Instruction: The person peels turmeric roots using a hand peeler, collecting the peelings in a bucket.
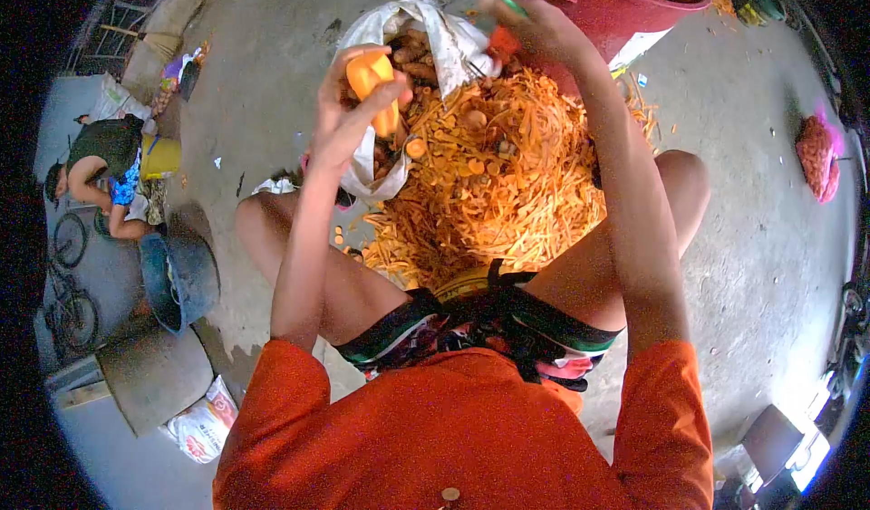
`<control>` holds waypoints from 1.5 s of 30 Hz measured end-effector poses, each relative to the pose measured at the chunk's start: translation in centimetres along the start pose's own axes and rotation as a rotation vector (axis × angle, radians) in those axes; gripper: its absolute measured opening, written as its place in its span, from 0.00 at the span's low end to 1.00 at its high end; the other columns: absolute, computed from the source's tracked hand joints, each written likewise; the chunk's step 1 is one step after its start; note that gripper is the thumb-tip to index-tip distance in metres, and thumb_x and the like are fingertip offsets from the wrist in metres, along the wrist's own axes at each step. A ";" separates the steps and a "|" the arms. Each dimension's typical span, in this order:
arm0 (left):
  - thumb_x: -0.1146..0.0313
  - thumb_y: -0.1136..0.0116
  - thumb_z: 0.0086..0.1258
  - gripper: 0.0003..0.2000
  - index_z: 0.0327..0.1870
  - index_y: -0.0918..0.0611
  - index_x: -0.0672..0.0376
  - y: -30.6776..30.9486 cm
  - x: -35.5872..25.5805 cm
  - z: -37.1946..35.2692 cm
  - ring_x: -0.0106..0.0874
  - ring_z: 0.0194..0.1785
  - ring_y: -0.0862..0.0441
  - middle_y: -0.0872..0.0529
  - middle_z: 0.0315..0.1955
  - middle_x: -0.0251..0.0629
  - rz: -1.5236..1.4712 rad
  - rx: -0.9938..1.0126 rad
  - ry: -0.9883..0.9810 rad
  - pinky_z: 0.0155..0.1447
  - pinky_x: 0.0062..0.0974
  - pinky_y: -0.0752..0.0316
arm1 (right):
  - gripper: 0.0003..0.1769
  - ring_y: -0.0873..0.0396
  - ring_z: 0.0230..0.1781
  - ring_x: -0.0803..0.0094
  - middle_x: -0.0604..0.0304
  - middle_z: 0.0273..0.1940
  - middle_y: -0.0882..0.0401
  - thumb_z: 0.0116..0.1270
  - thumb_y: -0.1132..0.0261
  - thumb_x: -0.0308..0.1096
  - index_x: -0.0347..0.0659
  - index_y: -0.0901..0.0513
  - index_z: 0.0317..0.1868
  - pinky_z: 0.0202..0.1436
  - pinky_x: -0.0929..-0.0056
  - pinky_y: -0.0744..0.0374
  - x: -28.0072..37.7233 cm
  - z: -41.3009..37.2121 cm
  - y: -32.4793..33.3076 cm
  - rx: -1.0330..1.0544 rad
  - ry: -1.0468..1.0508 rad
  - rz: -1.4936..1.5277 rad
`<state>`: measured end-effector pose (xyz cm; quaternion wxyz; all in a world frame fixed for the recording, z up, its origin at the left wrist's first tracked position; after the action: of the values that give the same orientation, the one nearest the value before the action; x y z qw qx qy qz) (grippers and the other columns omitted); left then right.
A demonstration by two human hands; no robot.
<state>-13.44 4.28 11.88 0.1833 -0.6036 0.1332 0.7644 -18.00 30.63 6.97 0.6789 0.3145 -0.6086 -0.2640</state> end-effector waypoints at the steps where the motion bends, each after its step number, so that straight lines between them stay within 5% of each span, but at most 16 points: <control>1: 0.61 0.29 0.70 0.17 0.53 0.22 0.57 -0.6 1.2 -0.2 0.28 0.35 0.15 0.15 0.37 0.35 -0.072 -0.006 0.044 0.40 0.26 0.20 | 0.34 0.16 0.29 0.60 0.50 0.29 0.16 0.80 0.48 0.62 0.36 0.15 0.50 0.35 0.59 0.19 1.6 -0.3 1.2 -0.155 0.014 0.350; 2: 0.61 0.29 0.70 0.17 0.53 0.22 0.57 -1.0 1.9 -0.6 0.28 0.35 0.15 0.15 0.37 0.35 -0.073 0.001 0.052 0.40 0.26 0.20 | 0.34 0.16 0.29 0.60 0.50 0.29 0.16 0.80 0.48 0.62 0.36 0.15 0.50 0.35 0.59 0.19 2.3 -0.2 1.0 -0.157 0.003 0.354; 4: 0.43 0.38 0.74 0.22 0.48 0.23 0.54 -2.6 6.6 -2.2 0.28 0.29 0.18 0.17 0.32 0.33 -0.333 -0.001 0.489 0.31 0.25 0.22 | 0.32 0.33 0.24 0.85 0.71 0.28 0.26 0.84 0.58 0.60 0.40 0.21 0.58 0.24 0.80 0.36 4.2 0.0 0.3 -0.085 0.077 0.993; 5: 0.30 0.53 0.75 0.30 0.45 0.23 0.53 -3.5 6.8 -2.3 0.27 0.25 0.20 0.18 0.29 0.34 -0.249 -0.017 0.490 0.25 0.25 0.24 | 0.34 0.34 0.24 0.83 0.71 0.29 0.27 0.84 0.61 0.63 0.42 0.20 0.55 0.26 0.81 0.35 7.8 -1.4 2.1 -0.218 0.310 0.774; 6: 0.30 0.53 0.75 0.30 0.45 0.23 0.53 -3.9 6.9 -2.1 0.27 0.25 0.20 0.18 0.29 0.34 -0.254 -0.020 0.491 0.25 0.25 0.24 | 0.34 0.34 0.24 0.83 0.71 0.29 0.27 0.84 0.61 0.63 0.42 0.20 0.55 0.26 0.81 0.35 9.2 -2.5 2.6 -0.214 0.309 0.771; 8: 0.26 0.61 0.74 0.35 0.45 0.23 0.55 -5.6 6.4 -1.5 0.27 0.24 0.20 0.19 0.25 0.34 -0.357 0.088 0.476 0.24 0.25 0.24 | 0.24 0.25 0.29 0.78 0.68 0.32 0.22 0.85 0.51 0.51 0.39 0.20 0.54 0.29 0.78 0.30 12.2 -3.7 0.8 0.146 0.305 0.970; 12: 0.36 0.63 0.80 0.29 0.45 0.22 0.57 -4.3 6.8 -0.9 0.29 0.24 0.20 0.19 0.22 0.37 -0.438 -0.114 0.496 0.29 0.28 0.23 | 0.32 0.26 0.21 0.79 0.61 0.29 0.21 0.83 0.52 0.60 0.39 0.16 0.56 0.25 0.77 0.26 9.8 -3.5 -1.7 -0.038 0.094 0.626; 13: 0.39 0.59 0.79 0.27 0.42 0.19 0.58 -3.3 6.6 -0.6 0.28 0.27 0.18 0.18 0.26 0.36 -0.430 -0.186 0.442 0.30 0.29 0.21 | 0.29 0.26 0.20 0.78 0.62 0.31 0.21 0.84 0.52 0.57 0.40 0.16 0.57 0.25 0.76 0.25 10.0 -3.7 -0.9 -0.168 0.246 0.652; 14: 0.39 0.59 0.79 0.27 0.42 0.19 0.58 -3.1 6.4 -0.5 0.28 0.27 0.18 0.18 0.26 0.36 -0.426 -0.195 0.440 0.30 0.29 0.21 | 0.25 0.26 0.20 0.78 0.62 0.32 0.20 0.85 0.51 0.51 0.42 0.17 0.60 0.26 0.75 0.24 9.6 -3.7 -0.3 -0.196 0.118 0.648; 22: 0.47 0.56 0.79 0.21 0.38 0.19 0.55 -0.1 6.1 0.7 0.30 0.31 0.20 0.17 0.31 0.33 -0.661 -0.399 0.356 0.35 0.31 0.22 | 0.17 0.20 0.39 0.74 0.58 0.41 0.17 0.83 0.44 0.36 0.33 0.24 0.62 0.43 0.70 0.21 12.7 -5.6 -3.0 -0.078 0.399 0.384; 23: 0.47 0.56 0.79 0.21 0.39 0.19 0.54 -0.4 5.7 0.7 0.30 0.32 0.20 0.18 0.31 0.33 -0.666 -0.398 0.332 0.37 0.31 0.21 | 0.26 0.16 0.45 0.61 0.47 0.47 0.15 0.73 0.31 0.40 0.33 0.25 0.63 0.49 0.61 0.20 13.5 -5.5 -3.0 -0.128 0.403 0.320; 24: 0.46 0.56 0.78 0.21 0.39 0.19 0.54 -0.5 5.3 0.8 0.30 0.33 0.20 0.18 0.30 0.33 -0.673 -0.398 0.306 0.40 0.32 0.21 | 0.26 0.16 0.45 0.61 0.47 0.47 0.15 0.73 0.31 0.40 0.33 0.25 0.63 0.49 0.61 0.20 14.0 -5.6 -2.9 -0.132 0.398 0.318; 27: 0.46 0.56 0.79 0.20 0.45 0.20 0.52 -0.1 6.5 0.6 0.31 0.40 0.17 0.17 0.32 0.33 -0.633 -0.355 0.339 0.47 0.33 0.20 | 0.60 0.16 0.46 0.36 0.32 0.42 0.15 0.41 0.15 0.62 0.32 0.31 0.67 0.50 0.48 0.19 14.7 -5.7 -4.3 0.003 0.326 -0.010; 34: 0.48 0.54 0.79 0.17 0.54 0.22 0.48 -0.4 5.5 0.4 0.30 0.46 0.17 0.17 0.44 0.30 -0.549 -0.414 0.290 0.52 0.35 0.20 | 0.53 0.16 0.43 0.36 0.36 0.36 0.15 0.42 0.15 0.58 0.34 0.31 0.59 0.46 0.47 0.19 14.2 -5.5 -5.3 -0.039 0.337 -0.121; 40: 0.48 0.53 0.80 0.16 0.53 0.22 0.49 -0.5 5.2 0.1 0.28 0.46 0.17 0.17 0.42 0.30 -0.480 -0.398 0.287 0.51 0.33 0.19 | 0.54 0.18 0.45 0.34 0.33 0.37 0.17 0.36 0.12 0.54 0.32 0.30 0.57 0.46 0.47 0.18 14.2 -5.6 -5.2 0.005 0.238 -0.115; 45: 0.47 0.52 0.80 0.17 0.52 0.22 0.49 -0.6 5.1 0.4 0.28 0.43 0.18 0.19 0.39 0.29 -0.471 -0.400 0.286 0.50 0.33 0.19 | 0.47 0.16 0.41 0.36 0.36 0.35 0.15 0.43 0.14 0.53 0.35 0.32 0.53 0.44 0.47 0.18 14.5 -5.9 -4.9 -0.014 0.264 -0.130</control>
<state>-14.58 5.64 7.08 0.2122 -0.7430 -0.1379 0.6196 -10.34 17.27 12.50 0.7369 0.3804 -0.4904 -0.2680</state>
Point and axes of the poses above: each hand's wrist, its own z-axis towards the middle knuckle, its own y-axis out of the back of the hand, x = y × z, the point moved 9 cm from there along z, towards the middle knuckle
